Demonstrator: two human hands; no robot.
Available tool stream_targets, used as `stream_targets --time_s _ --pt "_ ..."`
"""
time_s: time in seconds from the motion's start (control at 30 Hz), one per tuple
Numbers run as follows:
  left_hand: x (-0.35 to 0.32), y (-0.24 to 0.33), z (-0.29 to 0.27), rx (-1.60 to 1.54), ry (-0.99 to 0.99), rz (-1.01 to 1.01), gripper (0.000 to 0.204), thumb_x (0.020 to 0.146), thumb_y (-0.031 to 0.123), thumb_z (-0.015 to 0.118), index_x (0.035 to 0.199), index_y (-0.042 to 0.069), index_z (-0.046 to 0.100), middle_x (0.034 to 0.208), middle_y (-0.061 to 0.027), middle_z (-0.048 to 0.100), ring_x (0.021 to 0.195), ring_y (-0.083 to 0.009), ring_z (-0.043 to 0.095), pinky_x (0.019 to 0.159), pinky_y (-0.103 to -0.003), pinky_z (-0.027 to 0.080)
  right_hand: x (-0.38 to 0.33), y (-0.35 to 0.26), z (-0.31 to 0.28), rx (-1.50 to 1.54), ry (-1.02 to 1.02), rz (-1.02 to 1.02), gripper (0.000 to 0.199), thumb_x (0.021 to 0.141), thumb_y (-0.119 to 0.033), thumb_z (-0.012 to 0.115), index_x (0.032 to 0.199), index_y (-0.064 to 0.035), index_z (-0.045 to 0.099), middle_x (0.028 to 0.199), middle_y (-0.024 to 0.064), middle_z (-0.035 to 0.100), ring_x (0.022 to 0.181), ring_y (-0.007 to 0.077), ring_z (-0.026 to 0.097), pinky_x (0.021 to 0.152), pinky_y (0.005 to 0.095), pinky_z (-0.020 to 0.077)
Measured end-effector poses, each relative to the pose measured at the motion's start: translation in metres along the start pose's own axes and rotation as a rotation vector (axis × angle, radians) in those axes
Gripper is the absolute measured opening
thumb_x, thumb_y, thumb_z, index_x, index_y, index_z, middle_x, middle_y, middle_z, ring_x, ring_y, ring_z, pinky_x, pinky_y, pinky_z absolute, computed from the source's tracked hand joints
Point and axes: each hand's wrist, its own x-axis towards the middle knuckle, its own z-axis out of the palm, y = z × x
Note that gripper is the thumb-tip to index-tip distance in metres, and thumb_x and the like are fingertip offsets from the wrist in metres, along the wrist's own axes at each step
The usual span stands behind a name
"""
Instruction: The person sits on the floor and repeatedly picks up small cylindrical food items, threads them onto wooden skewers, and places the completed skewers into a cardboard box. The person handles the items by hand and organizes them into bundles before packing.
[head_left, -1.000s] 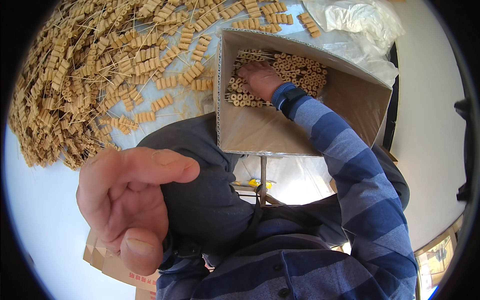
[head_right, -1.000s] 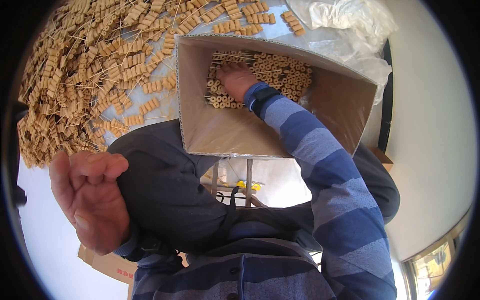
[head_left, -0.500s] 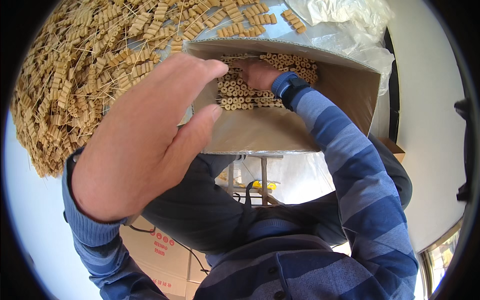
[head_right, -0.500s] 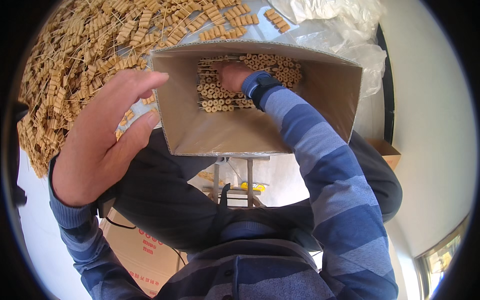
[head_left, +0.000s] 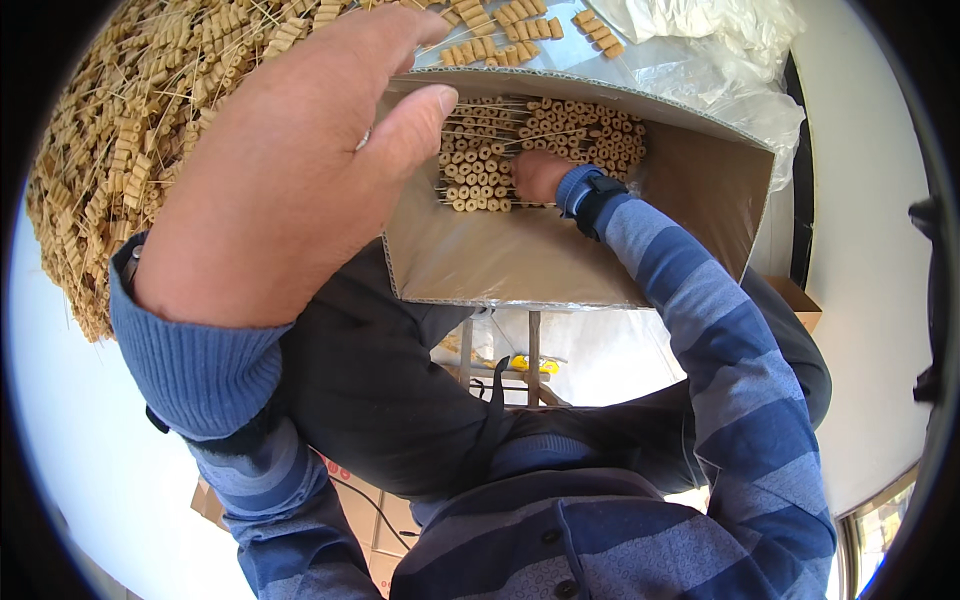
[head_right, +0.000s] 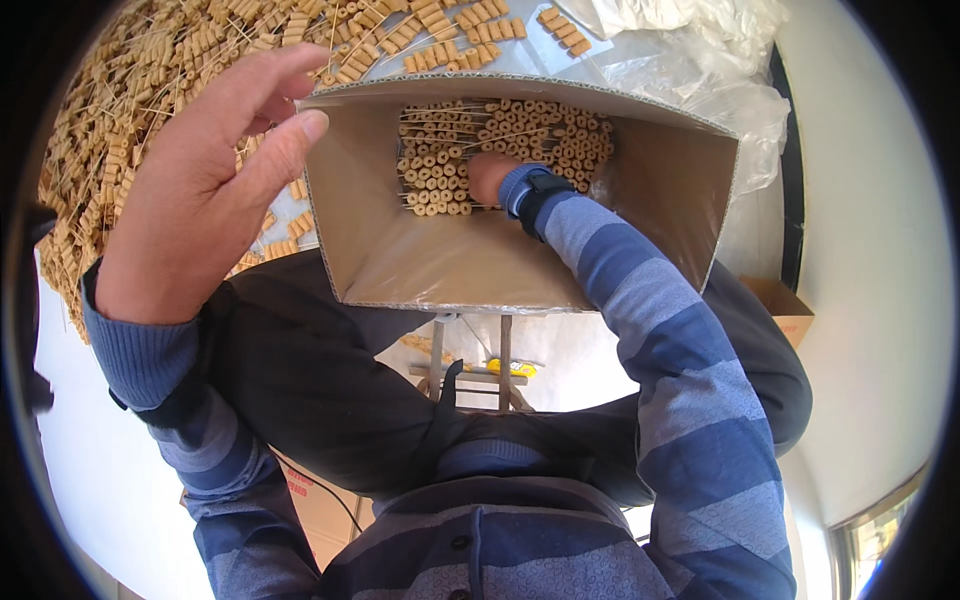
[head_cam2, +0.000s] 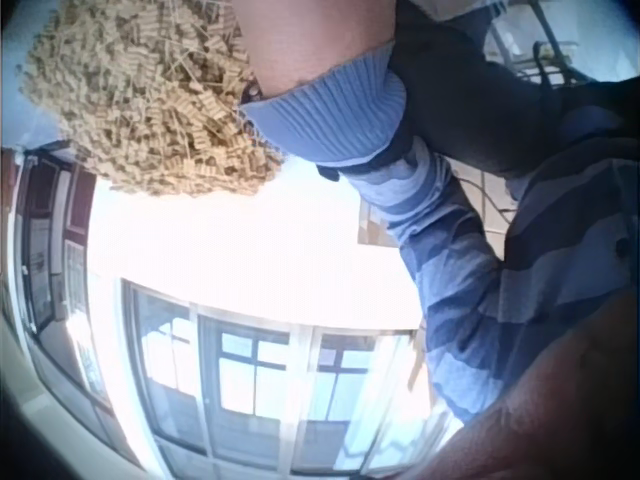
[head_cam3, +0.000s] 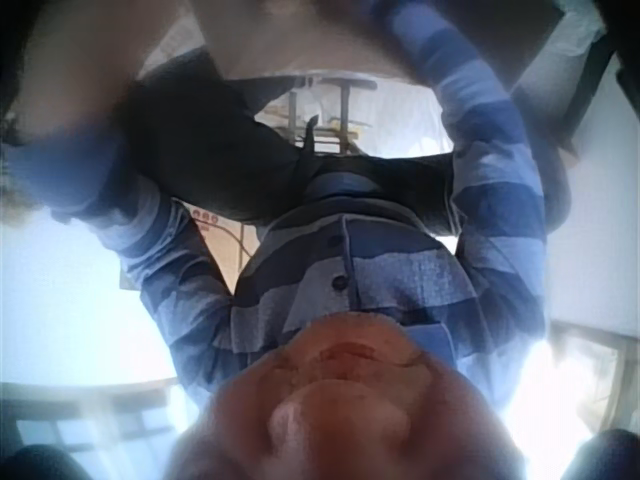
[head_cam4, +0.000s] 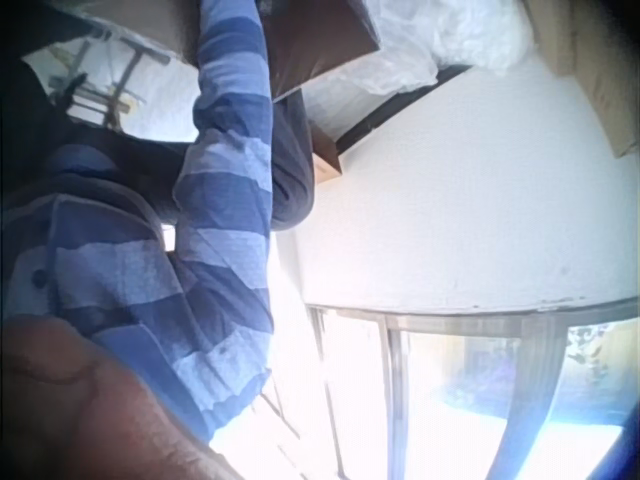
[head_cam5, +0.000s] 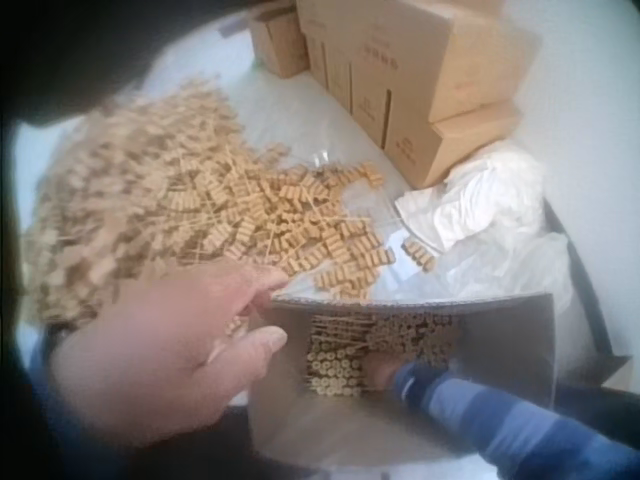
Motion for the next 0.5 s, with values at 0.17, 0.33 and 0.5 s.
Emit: stream_targets --time_s 0.17,0.33,0.5 --pt "0.001 -0.004 -0.001 0.035 0.011 -0.005 0.038 0.101 0.021 0.06 0.135 0.005 0.055 0.111 -0.0101 0.064 0.1 -0.0198 0.06 0.088 -0.031 0.051 -0.011 -0.003 -0.003 0.219 0.057 -0.013 0.026 0.088 -0.012 0.057 0.1 0.0055 0.071 0.101 0.0267 0.069 0.094 0.0401 0.067 0.085 0.0473 0.0532" --pt "0.0 -0.01 -0.002 0.011 0.032 -0.012 0.038 0.101 0.022 0.06 0.136 0.005 0.056 0.11 -0.0098 0.064 0.101 -0.0197 0.061 0.088 -0.031 0.052 -0.019 -0.003 -0.007 0.44 -0.031 -0.112 0.024 0.087 -0.012 0.059 0.104 0.0015 0.07 0.095 0.0216 0.068 0.086 0.037 0.067 0.077 0.0448 0.0549" --pt "0.001 -0.011 -0.001 0.011 0.039 -0.029 0.038 0.102 0.022 0.059 0.136 0.005 0.056 0.111 -0.0097 0.063 0.099 -0.0195 0.06 0.087 -0.03 0.052 0.0 -0.009 0.019 1.108 0.036 0.194 0.022 0.089 -0.014 0.059 0.1 0.001 0.07 0.088 0.014 0.066 0.074 0.0317 0.063 0.063 0.0441 0.0545"
